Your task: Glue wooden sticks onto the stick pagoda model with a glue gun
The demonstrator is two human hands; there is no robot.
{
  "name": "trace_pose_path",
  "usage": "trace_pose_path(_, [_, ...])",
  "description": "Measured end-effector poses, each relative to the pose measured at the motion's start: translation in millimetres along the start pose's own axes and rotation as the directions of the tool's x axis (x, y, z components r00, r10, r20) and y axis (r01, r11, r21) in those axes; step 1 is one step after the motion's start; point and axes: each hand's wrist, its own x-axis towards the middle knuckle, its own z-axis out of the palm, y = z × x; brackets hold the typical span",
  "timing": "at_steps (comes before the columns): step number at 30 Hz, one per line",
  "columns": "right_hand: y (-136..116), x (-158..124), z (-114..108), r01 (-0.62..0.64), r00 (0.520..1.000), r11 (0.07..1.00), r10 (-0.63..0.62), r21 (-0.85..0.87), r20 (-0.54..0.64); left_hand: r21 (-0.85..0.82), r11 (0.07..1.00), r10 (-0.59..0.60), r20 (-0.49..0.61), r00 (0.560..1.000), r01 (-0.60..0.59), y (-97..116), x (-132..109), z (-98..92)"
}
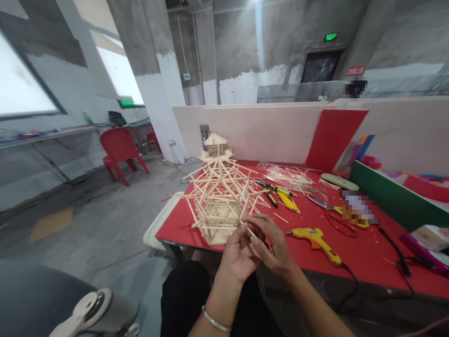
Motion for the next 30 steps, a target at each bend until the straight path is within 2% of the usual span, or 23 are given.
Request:
trace_pose_path(21, [5, -2, 1, -0.014, 1.0, 1.0, 0.014, -0.002, 0.012, 0.061, 0.998, -0.019, 0.023, 1.0, 0.018, 4, 4, -4.0])
trace_pose_path(25, [6, -6, 0, 0.004, 1.0, 1.0, -0.004, 0.013, 0.009, 0.021, 1.0, -0.007, 0.03, 1.0, 0.006, 2, 3, -2.6])
trace_pose_path(28, [10, -13, 2, -0.002, 0.994, 1.0, 0.001, -0.007, -0.107, -0.005, 1.0, -0.009, 0.036, 0.999, 0.009, 1, 2, 0.9])
trace_pose_path(30, [15, -20, 5, -0.065, 0.961, 0.998, 0.06, -0.01, -0.269, -0.008, 0.999, -0.047, 0.057, 0.997, 0.048, 1, 2, 2.0])
